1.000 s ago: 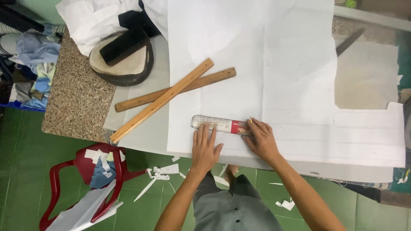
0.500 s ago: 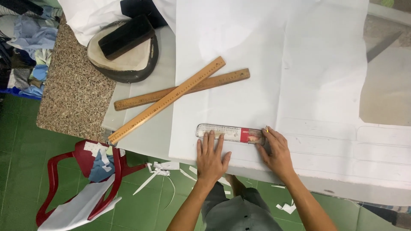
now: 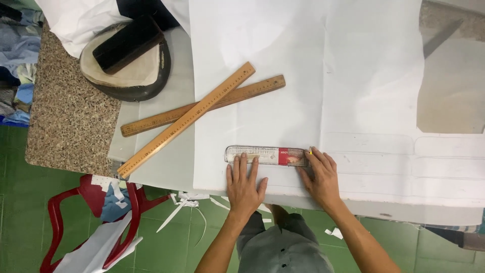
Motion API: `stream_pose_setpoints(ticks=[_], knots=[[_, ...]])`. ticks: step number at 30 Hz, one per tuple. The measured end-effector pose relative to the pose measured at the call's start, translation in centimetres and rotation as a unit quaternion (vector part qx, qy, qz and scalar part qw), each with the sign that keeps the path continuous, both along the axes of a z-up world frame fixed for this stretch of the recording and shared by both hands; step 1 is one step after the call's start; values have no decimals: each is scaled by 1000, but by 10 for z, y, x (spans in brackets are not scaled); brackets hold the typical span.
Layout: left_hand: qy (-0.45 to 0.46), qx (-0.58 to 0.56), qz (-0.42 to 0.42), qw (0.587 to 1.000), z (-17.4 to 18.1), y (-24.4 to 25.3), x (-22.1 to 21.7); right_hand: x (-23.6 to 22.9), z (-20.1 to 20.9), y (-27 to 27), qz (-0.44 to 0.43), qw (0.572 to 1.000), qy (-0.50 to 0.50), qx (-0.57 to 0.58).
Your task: The person uses a pencil and various rulers to draw straight lines and curved edges on a large white paper pattern laid out on a work table. They adjust the rulers repeatedly to trace different sections of the pattern.
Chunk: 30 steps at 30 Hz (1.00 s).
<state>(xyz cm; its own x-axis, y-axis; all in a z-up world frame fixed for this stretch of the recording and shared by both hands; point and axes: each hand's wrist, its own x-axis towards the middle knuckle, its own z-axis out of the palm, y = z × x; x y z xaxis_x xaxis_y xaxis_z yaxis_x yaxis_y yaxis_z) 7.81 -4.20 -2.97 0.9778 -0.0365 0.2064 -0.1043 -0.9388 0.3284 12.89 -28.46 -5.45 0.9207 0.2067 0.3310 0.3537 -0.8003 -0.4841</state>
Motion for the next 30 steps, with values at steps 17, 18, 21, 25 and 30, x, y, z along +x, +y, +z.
stream_pose_setpoints(ticks=[17, 18, 21, 25, 30], knots=[[-41, -2, 34, 999, -5, -2, 1, 1, 13, 4, 9, 1000, -15, 2], [-46, -6, 37, 998, -5, -3, 1, 1, 13, 5, 9, 1000, -18, 6], [-54, -9, 41, 998, -5, -3, 1, 0, 6, 3, 9, 1000, -23, 4], [-59, -19, 41, 997, -3, -3, 2, -2, 4, 3, 3, 1000, -25, -11], [-59, -22, 36, 997, 0, -2, 3, 1, 3, -1, 13, 1000, -25, -11]])
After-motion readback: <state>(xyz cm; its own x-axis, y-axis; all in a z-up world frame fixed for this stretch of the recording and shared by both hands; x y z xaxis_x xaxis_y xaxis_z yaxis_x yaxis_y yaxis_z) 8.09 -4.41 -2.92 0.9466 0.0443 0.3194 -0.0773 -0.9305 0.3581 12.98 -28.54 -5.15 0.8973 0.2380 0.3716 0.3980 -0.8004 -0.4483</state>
